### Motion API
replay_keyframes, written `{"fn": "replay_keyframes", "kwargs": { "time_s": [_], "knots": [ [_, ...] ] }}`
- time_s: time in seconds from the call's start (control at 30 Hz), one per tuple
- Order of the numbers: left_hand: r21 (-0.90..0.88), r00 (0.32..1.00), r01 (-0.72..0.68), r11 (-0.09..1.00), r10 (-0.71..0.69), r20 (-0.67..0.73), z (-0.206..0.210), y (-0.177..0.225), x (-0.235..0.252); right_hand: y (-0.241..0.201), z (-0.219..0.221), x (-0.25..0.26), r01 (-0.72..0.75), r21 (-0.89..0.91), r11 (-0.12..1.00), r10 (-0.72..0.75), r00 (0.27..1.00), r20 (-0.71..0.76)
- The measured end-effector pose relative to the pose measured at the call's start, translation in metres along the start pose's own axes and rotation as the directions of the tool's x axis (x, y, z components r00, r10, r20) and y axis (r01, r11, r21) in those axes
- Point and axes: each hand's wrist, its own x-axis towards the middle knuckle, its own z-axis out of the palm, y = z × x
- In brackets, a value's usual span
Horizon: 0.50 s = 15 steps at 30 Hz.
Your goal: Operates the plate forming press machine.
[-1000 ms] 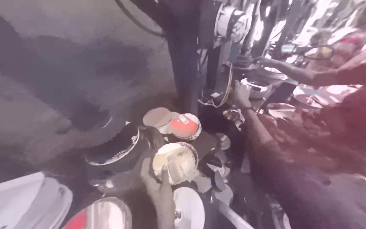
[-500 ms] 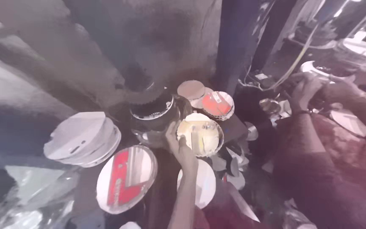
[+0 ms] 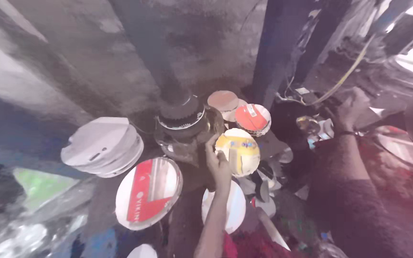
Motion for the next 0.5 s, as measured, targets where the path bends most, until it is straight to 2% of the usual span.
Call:
{"fn": "replay_keyframes", "kwargs": {
  "time_s": [0.17, 0.33, 0.5],
  "knots": [
    [0.016, 1.0, -0.007, 1.0, 0.007, -0.001, -0.002, -0.005, 0.001, 0.009, 0.009, 0.002, 0.028, 0.068, 0.997, -0.025, 0.999, -0.043],
    [0.007, 1.0, 0.005, 1.0, -0.005, -0.008, -0.002, -0.006, 0.001, -0.001, 0.005, 0.001, 0.007, 0.017, 1.0, -0.007, 0.999, -0.041],
    [-0.047, 0.999, 0.021, 0.999, -0.023, -0.029, -0.001, -0.008, 0.0, 0.017, 0.015, 0.005, 0.04, 0.014, 0.999, -0.039, 0.996, -0.079]
  ]
}}
